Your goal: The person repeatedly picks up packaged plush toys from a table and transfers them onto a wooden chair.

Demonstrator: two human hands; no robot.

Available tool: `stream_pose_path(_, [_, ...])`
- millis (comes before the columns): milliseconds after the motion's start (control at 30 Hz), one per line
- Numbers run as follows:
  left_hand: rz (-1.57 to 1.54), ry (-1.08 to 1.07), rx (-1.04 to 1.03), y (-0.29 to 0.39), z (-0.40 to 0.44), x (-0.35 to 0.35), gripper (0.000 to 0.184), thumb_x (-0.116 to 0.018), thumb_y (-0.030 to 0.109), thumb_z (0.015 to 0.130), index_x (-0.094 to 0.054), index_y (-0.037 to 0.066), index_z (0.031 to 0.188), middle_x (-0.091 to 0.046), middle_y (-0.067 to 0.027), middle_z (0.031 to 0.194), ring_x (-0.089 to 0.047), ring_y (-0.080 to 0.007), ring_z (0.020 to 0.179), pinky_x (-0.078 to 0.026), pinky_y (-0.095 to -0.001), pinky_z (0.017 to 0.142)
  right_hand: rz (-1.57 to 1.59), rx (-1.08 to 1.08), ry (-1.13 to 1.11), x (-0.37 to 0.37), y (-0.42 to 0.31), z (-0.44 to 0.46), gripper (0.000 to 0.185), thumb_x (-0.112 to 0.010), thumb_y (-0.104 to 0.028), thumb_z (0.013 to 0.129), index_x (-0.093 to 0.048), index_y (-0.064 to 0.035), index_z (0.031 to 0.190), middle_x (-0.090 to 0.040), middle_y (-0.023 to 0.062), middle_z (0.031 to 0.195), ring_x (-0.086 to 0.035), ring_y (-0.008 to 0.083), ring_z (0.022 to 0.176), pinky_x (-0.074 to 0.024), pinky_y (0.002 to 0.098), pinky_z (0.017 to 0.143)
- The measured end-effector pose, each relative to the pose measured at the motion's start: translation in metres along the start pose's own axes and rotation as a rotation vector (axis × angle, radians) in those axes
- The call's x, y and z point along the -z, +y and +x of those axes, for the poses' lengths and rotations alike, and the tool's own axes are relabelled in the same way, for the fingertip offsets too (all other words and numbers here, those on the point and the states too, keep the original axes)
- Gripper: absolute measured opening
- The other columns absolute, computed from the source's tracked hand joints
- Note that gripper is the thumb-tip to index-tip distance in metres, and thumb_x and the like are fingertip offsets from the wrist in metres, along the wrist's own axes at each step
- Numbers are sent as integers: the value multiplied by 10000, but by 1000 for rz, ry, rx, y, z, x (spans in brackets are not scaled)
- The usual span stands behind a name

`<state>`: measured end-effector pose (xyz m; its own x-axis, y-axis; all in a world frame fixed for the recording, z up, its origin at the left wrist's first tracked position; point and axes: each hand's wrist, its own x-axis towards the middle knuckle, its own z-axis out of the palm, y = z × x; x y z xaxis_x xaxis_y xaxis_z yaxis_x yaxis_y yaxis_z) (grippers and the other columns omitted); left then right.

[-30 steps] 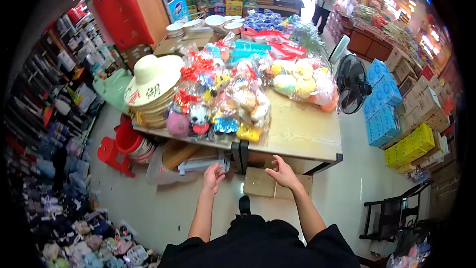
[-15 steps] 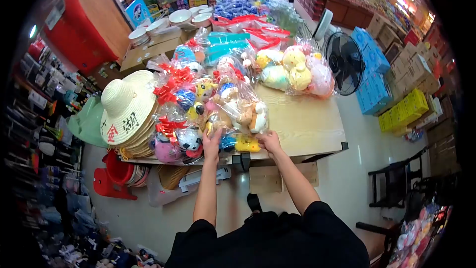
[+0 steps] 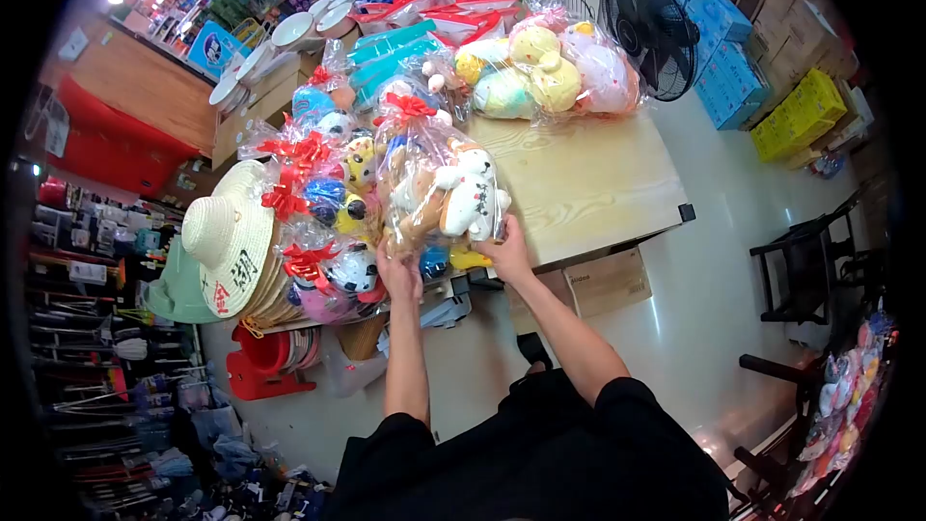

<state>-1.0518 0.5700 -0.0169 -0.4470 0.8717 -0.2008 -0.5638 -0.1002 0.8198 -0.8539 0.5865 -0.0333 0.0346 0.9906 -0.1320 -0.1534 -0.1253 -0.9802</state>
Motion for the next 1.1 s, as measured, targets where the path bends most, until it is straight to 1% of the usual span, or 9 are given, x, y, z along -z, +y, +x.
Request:
stream_pose_path(100, [-172, -118, 1, -8, -13, 8, 417, -466, 102, 897, -387, 26, 1299, -498, -184, 1245, -556, -328, 1073, -491, -460, 903, 211, 60, -24, 0, -26, -30, 500, -734, -68, 694, -466, -18, 1113, -571, 84, 1014, -548, 177, 930, -447, 320, 841])
stream_pose_path(200, [-234, -133, 52, -10, -38, -2, 434, -370, 274, 962, -407, 35, 1322, -479, -149, 1327, -516, -307, 1162, -433, -468, 982, 104, 168, -50, 12, -28, -53, 494, -684, -22, 695, -457, -5, 1133, -551, 108, 1012, -557, 208, 943, -446, 322, 843])
stream_pose_path(300, [-357, -148, 105, -17, -59, -10, 428, -385, 262, 956, -425, 21, 1309, -500, -139, 1311, -509, -300, 1178, -427, -445, 998, 40, 283, -64, 30, -45, -70, 488, -644, 24, 683, -447, -3, 1129, -530, 119, 1018, -554, 219, 963, -450, 324, 843])
stream_pose_path(333, [-494, -256, 164, -8, -75, -26, 418, -403, 238, 945, -440, 20, 1301, -504, -135, 1312, -508, -275, 1187, -430, -428, 1001, 52, 301, -70, 37, -61, -78, 488, -643, 27, 680, -448, -4, 1126, -525, 116, 1020, -551, 217, 964, -450, 326, 843])
stream_pose_path(433, [-455, -159, 112, -13, -101, -55, 416, -423, 214, 931, -444, 27, 1301, -507, -134, 1312, -504, -260, 1197, -427, -427, 1006, 65, 385, -82, 57, -92, -91, 493, -635, 45, 672, -444, -12, 1123, -490, 102, 1010, -544, 216, 984, -451, 329, 850])
stream_pose_path(600, [-538, -222, 144, -32, -129, -92, 428, -435, 274, 934, -442, 119, 1333, -507, -85, 1326, -497, -259, 1208, -415, -457, 1014, 20, 531, -91, 100, -130, -110, 491, -634, 56, 655, -445, -15, 1103, -468, 113, 1016, -524, 245, 956, -437, 337, 849])
stream_pose_path(700, [-673, -237, 239, -39, -141, -108, 487, -520, 118, 838, -434, 77, 1315, -530, -113, 1283, -534, -275, 1156, -442, -453, 989, -51, 594, -53, 120, -145, -122, 500, -639, 52, 642, -450, -16, 1099, -468, 125, 1013, -512, 266, 940, -426, 345, 851])
stream_pose_path(800, [-612, -426, 160, -47, -152, -124, 488, -442, 337, 932, -408, 105, 1360, -479, -94, 1353, -463, -274, 1241, -366, -476, 1052, -58, 621, -26, 138, -150, -131, 490, -644, 38, 653, -452, -15, 1101, -465, 129, 1024, -504, 264, 952, -419, 345, 861])
stream_pose_path(1100, [-677, -533, 125, -35, -192, -162, 513, -396, 337, 942, -358, 90, 1389, -430, -116, 1389, -407, -280, 1285, -327, -478, 1078, 255, 536, -145, 172, -177, -161, 506, -655, -9, 736, -387, -8, 1165, -451, 86, 1093, -478, 185, 1035, -405, 329, 903])
